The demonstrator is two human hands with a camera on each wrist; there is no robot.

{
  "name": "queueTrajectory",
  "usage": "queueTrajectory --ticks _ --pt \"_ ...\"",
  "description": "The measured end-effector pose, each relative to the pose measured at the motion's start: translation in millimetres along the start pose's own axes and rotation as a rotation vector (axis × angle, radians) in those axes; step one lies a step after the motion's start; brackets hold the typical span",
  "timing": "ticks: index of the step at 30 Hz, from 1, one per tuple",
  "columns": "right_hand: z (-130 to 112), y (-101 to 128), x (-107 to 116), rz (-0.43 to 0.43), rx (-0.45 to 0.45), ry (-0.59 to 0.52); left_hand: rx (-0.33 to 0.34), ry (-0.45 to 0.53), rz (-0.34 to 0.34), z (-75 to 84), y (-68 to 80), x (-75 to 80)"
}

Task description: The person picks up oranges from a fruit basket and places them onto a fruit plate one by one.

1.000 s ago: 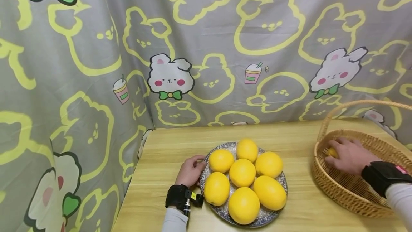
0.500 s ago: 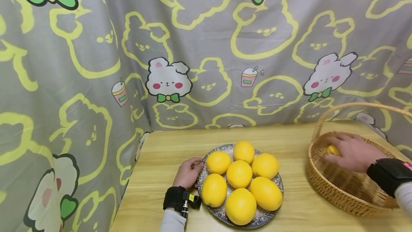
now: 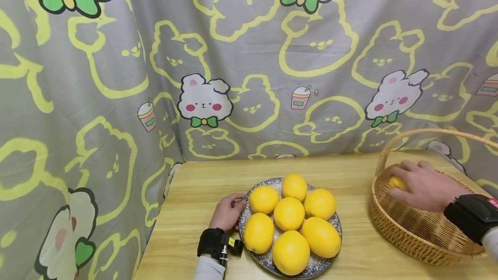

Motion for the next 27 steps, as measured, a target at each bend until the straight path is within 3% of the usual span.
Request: queueTrajectory --ticks 12,27 --pt "-36.6 -4.6 12.3 0.032 0.063 -0.021 -0.008 -0.006 0.002 -4.1 -1.4 -0.5" --pt "-98.5 -13.7 18.1 0.104 0.209 -0.055 -0.009 -0.004 0.003 -4.3 -2.2 -1.2"
Point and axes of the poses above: each hand's wrist, its own y-axis away from the middle knuckle, its own x-axis out of the back of the hand, z = x × y, the point moved 4 cm from there along -y, towards the middle knuckle, and after that the axes turned 13 degrees about z, right-handed, at the moved point
